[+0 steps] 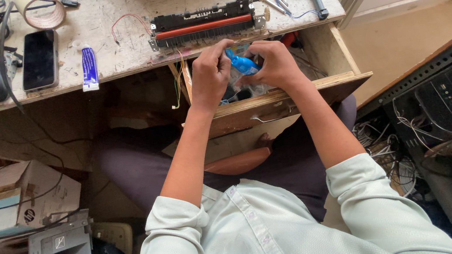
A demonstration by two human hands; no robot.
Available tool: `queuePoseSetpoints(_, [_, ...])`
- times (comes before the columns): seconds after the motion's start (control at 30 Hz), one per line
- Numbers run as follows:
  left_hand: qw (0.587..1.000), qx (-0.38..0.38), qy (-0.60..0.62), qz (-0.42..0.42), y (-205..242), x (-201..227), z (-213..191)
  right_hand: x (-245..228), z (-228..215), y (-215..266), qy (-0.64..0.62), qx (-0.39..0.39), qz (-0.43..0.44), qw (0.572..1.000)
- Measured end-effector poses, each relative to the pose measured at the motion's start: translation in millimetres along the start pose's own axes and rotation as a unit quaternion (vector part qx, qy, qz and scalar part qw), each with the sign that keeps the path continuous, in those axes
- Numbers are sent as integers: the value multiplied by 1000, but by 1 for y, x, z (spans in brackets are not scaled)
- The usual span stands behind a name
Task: The person sits cross-legged on the floor and works on a disassembled printer component. They handle a cylindrical drum, wipe it with a cloth, apply lubricant from a blue tube, and use a screwdriver to adjust parts. The person also handles a red drum and a black drum, placing them into the printer frame.
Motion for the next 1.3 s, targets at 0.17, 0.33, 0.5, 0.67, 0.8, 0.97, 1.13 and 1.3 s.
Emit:
queuePoseSetpoints(0.17, [992, -1, 44, -118, 0, -15, 1, -1, -2, 0, -61, 11, 5, 998])
queuePoseSetpoints(0.33, [973, -18, 129, -189, 2, -37, 8, 3, 2, 0, -116, -15, 18, 993])
queuePoseSetpoints(0.5, [963, -54, 181, -190, 2, -47, 17, 16, 4, -1, -215, -24, 65, 974])
queuePoseSetpoints(0.67, [987, -107, 82, -86, 7, -32, 21, 31, 16, 0, -363, -31, 136, 921])
queuePoseSetpoints(0.8, [995, -94, 22, -25, 4, -19, 19, 26, 14, -3, -273, -13, 60, 960])
queuePoseSetpoints(0.97, [992, -97, 52, -53, 3, -16, 15, 27, 18, 1, -339, -49, 52, 938])
queuePoseSetpoints(1.13, [995, -35, 9, -95, 0, -15, 4, 40, 7, -1, -215, 49, 58, 974])
queuePoseSetpoints(1.3, [994, 3, -39, -104, -1, -10, -5, 73, -40, -11, -70, 284, 106, 950])
Point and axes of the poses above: each hand's wrist, its own y-axis away from the middle knuckle, its own z-axis out of the palm, x = y × z, the point moved 6 cm from there along -y, towards the middle knuckle, and after that the axes turned 1 degree about y, right-handed, at the moved point
